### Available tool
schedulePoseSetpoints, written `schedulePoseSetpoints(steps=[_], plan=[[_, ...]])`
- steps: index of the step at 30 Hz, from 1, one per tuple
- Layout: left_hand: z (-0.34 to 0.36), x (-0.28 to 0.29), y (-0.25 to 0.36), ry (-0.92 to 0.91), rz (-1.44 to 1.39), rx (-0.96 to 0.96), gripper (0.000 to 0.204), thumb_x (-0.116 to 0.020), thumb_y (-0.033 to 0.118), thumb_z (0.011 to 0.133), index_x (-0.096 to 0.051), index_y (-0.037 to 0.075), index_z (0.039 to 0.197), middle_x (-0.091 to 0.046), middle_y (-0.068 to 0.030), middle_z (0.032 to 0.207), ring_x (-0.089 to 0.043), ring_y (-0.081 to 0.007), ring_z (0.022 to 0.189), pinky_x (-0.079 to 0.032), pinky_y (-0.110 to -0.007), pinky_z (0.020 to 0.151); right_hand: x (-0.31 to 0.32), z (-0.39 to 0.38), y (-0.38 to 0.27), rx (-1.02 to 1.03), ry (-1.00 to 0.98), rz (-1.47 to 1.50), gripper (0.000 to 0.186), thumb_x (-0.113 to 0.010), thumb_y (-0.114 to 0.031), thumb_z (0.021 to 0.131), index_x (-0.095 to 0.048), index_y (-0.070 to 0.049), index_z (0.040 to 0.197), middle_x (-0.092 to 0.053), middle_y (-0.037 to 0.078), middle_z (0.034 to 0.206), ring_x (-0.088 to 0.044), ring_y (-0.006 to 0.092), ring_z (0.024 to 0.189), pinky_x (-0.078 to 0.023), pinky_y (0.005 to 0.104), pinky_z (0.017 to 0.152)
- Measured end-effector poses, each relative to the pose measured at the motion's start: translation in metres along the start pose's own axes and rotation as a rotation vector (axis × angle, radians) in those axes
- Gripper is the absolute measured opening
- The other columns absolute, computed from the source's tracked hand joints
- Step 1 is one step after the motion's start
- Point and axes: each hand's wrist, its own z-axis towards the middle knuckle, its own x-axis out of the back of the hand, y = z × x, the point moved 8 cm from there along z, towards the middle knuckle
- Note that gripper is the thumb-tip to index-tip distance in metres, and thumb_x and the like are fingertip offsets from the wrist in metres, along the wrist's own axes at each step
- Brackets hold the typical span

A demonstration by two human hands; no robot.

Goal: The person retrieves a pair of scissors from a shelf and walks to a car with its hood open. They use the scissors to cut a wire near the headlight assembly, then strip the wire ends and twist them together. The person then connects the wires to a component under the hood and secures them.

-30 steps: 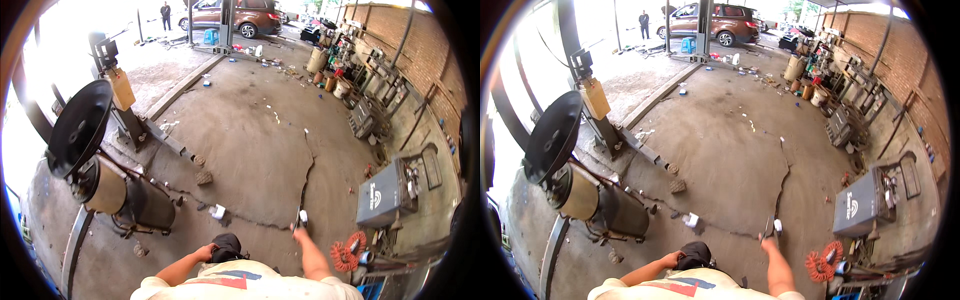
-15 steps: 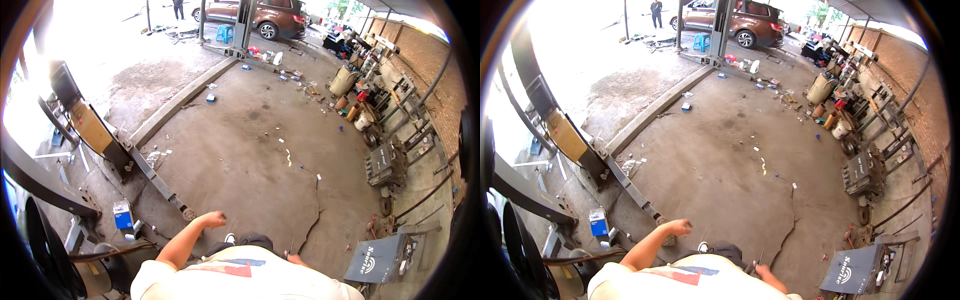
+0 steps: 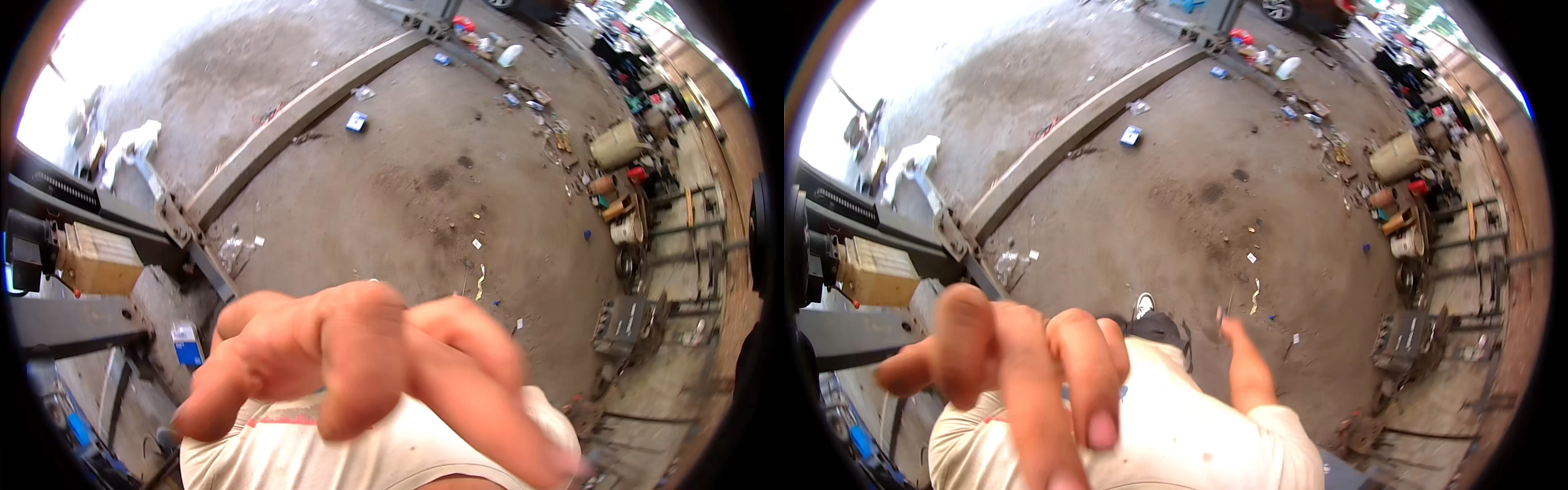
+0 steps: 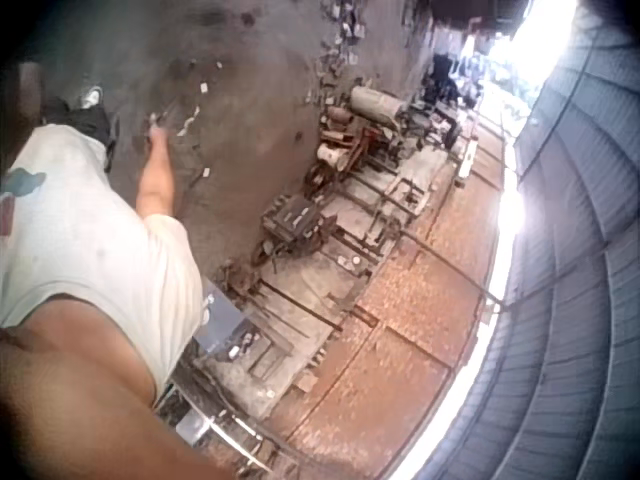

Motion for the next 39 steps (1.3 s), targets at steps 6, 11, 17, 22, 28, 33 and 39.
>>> schedulePoseSetpoints(steps=[6,11,17,22,28,33,39], plan=[[0.047,0.167,0.114,-0.092,-0.043,-0.234,0.036,-0.041,0.046,0.093,-0.05,0.012,0.09,-0.063,-0.0236,0.091,-0.052,-0.0304,0.088,-0.038,-0.039,0.081,0.301,0.02,-0.492,0.723,0.335,0.399,0.049,-0.059,-0.05,0.087,-0.058,-0.007,0.062,-0.057,0.002,0.055,-0.052,0.0134,0.05,-0.04,0.0299,0.05],[0.087,0.37,0.174,-0.065,-0.059,-0.256,0.032,-0.042,0.043,0.092,-0.049,0.012,0.091,-0.062,-0.0219,0.09,-0.052,-0.0294,0.088,-0.039,-0.038,0.081,0.301,0.104,-0.716,0.747,0.374,0.2,0.052,-0.059,-0.052,0.086,-0.059,-0.005,0.064,-0.06,0.006,0.058,-0.056,0.016,0.054,-0.044,0.0314,0.055],[0.149,0.603,0.286,-0.048,-0.1,-0.315,0.027,-0.044,0.039,0.091,-0.048,0.012,0.092,-0.06,-0.0198,0.09,-0.051,-0.0282,0.087,-0.039,-0.037,0.08,0.201,0.196,-0.761,0.308,-0.008,-0.228,0.074,-0.055,-0.073,0.075,-0.063,-0.001,0.063,-0.062,0.013,0.06,-0.059,0.0251,0.05,-0.045,0.0367,0.052],[0.205,0.807,0.364,-0.024,-0.054,-0.273,0.024,-0.046,0.036,0.09,-0.047,0.013,0.092,-0.059,-0.0181,0.09,-0.051,-0.0271,0.086,-0.039,-0.037,0.079,0.154,0.258,-0.761,-0.135,-0.087,0.121,0.064,-0.067,-0.063,0.073,-0.062,0.001,0.071,-0.056,0.009,0.061,-0.048,0.0208,0.049,-0.036,0.0364,0.044],[0.276,1.049,0.461,-0.004,-0.012,-0.253,0.02,-0.048,0.033,0.088,-0.045,0.013,0.093,-0.058,-0.016,0.089,-0.05,-0.0259,0.086,-0.039,-0.036,0.079,0.169,0.35,-1.027,-0.183,-0.159,0.169,0.059,-0.065,-0.062,0.076,-0.063,-0.002,0.075,-0.057,0.009,0.065,-0.047,0.0196,0.052,-0.036,0.0364,0.046],[0.342,1.215,0.571,0.003,-0.005,-0.301,0.018,-0.049,0.029,0.087,-0.044,0.013,0.094,-0.057,-0.0143,0.089,-0.05,-0.0248,0.085,-0.039,-0.035,0.078,0.283,0.372,-1.459,0.251,-0.076,-0.098,0.072,-0.056,-0.073,0.075,-0.059,-0.003,0.056,-0.053,0.008,0.051,-0.047,0.0194,0.04,-0.039,0.0352,0.041],[0.373,1.421,0.698,0.005,0.037,-0.324,0.017,-0.051,0.026,0.086,-0.043,0.014,0.095,-0.055,-0.0122,0.088,-0.05,-0.0236,0.084,-0.039,-0.034,0.077,0.383,0.356,-1.941,0.845,0.065,0.127,0.053,-0.056,-0.053,0.087,-0.06,-0.004,0.067,-0.06,0.005,0.059,-0.055,0.015,0.052,-0.04,0.0322,0.048]])
